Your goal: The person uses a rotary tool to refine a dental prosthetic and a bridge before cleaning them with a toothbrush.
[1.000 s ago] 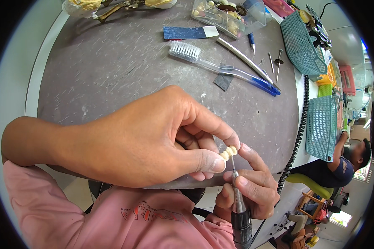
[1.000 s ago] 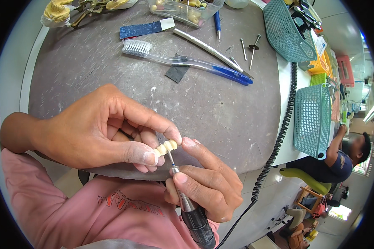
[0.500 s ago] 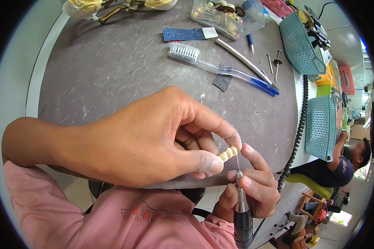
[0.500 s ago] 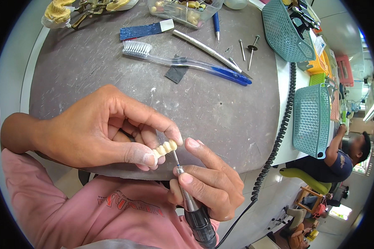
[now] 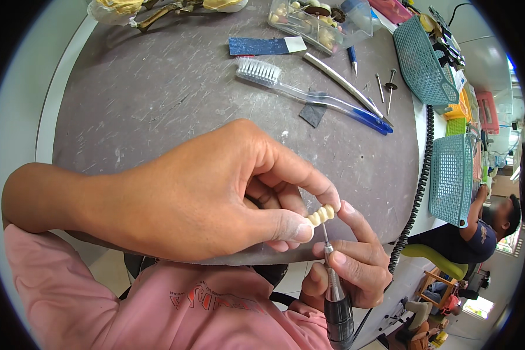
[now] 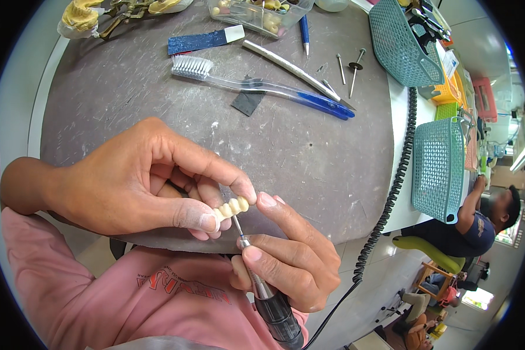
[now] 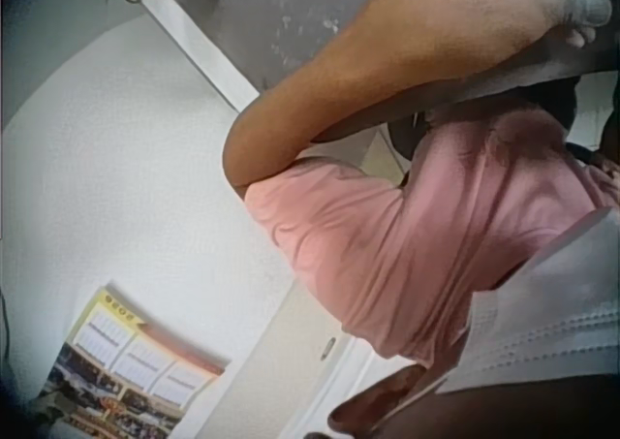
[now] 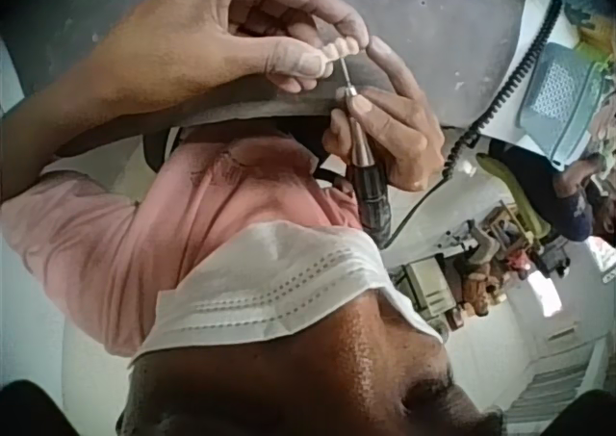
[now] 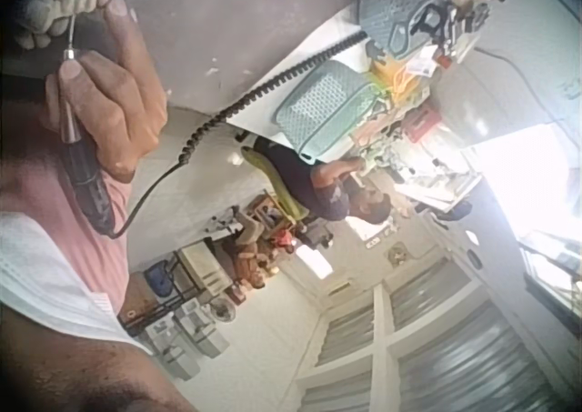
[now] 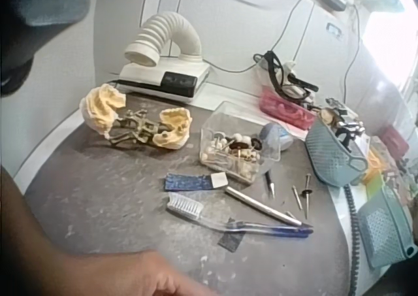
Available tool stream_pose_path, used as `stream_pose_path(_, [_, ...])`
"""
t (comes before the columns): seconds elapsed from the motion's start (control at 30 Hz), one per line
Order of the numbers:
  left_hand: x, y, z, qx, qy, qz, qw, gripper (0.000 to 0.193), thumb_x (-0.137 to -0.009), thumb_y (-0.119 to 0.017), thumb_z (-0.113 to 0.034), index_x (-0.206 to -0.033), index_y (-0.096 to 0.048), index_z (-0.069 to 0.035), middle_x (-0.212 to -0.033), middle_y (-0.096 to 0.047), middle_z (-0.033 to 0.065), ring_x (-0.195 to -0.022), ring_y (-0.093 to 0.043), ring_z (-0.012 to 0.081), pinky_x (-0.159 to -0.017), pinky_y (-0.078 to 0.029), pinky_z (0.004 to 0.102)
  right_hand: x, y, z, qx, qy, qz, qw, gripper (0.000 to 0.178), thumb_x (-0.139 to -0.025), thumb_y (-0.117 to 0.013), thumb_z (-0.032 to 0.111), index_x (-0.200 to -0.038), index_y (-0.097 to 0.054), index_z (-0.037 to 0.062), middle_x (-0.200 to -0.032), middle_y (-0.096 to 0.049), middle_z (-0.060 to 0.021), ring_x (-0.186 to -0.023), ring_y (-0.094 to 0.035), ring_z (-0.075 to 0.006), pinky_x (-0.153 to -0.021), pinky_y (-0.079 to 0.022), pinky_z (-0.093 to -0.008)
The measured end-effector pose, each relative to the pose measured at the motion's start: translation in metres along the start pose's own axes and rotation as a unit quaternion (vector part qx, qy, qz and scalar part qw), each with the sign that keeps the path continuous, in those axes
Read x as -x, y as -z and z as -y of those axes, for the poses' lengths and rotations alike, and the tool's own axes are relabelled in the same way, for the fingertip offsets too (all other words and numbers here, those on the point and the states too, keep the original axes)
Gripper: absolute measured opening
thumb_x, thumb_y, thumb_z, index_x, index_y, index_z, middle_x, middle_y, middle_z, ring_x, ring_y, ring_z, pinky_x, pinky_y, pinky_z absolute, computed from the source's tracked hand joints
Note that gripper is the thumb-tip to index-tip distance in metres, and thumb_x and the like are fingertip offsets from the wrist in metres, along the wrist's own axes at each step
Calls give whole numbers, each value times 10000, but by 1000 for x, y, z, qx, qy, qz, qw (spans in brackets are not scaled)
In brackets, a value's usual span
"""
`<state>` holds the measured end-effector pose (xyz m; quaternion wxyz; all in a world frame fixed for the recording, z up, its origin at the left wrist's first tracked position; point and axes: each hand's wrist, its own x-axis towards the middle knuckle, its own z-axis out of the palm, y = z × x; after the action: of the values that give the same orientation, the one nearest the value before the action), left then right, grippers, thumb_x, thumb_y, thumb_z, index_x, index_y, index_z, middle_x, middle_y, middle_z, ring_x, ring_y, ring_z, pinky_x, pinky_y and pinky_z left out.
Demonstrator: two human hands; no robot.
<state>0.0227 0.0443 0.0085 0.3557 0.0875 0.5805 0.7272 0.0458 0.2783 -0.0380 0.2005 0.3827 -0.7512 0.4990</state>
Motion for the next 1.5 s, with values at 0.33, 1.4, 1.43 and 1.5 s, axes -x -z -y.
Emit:
stream_pose_path(0.33, [0,0,3,-3,-12,-2,1000,392,-901,-674,18,-1283,-597,55,-952,-714,122,-902,-678,108,-866,-553,237,-4,-3,2,32,-5,6,999,327,-758,-844,213,-997,-681,61,-745,-712,-83,-950,-723,-360,-818,-618,-456])
stream_pose_path(1.4, [0,0,2,6,-9,3,1000,387,-904,-676,-1,-1279,-601,61,-961,-715,123,-915,-685,117,-873,-555,241,-2,0,2,11,-6,0,1000,349,-758,-843,176,-1002,-646,25,-728,-706,-107,-900,-731,-367,-751,-636,-419])
stream_pose_path(1.43, [0,0,3,11,-10,0,1000,389,-903,-678,-1,-1279,-601,60,-961,-716,123,-915,-685,116,-869,-555,239,-2,0,1,11,-5,2,1000,350,-757,-844,176,-1002,-646,24,-728,-706,-108,-900,-731,-368,-750,-636,-419])
stream_pose_path(1.5, [0,0,1,9,-8,0,1000,392,-900,-680,0,-1279,-601,61,-962,-716,123,-918,-685,115,-867,-554,237,-2,-1,1,3,-6,2,1000,351,-755,-845,177,-1002,-646,24,-727,-705,-108,-901,-731,-370,-747,-637,-420])
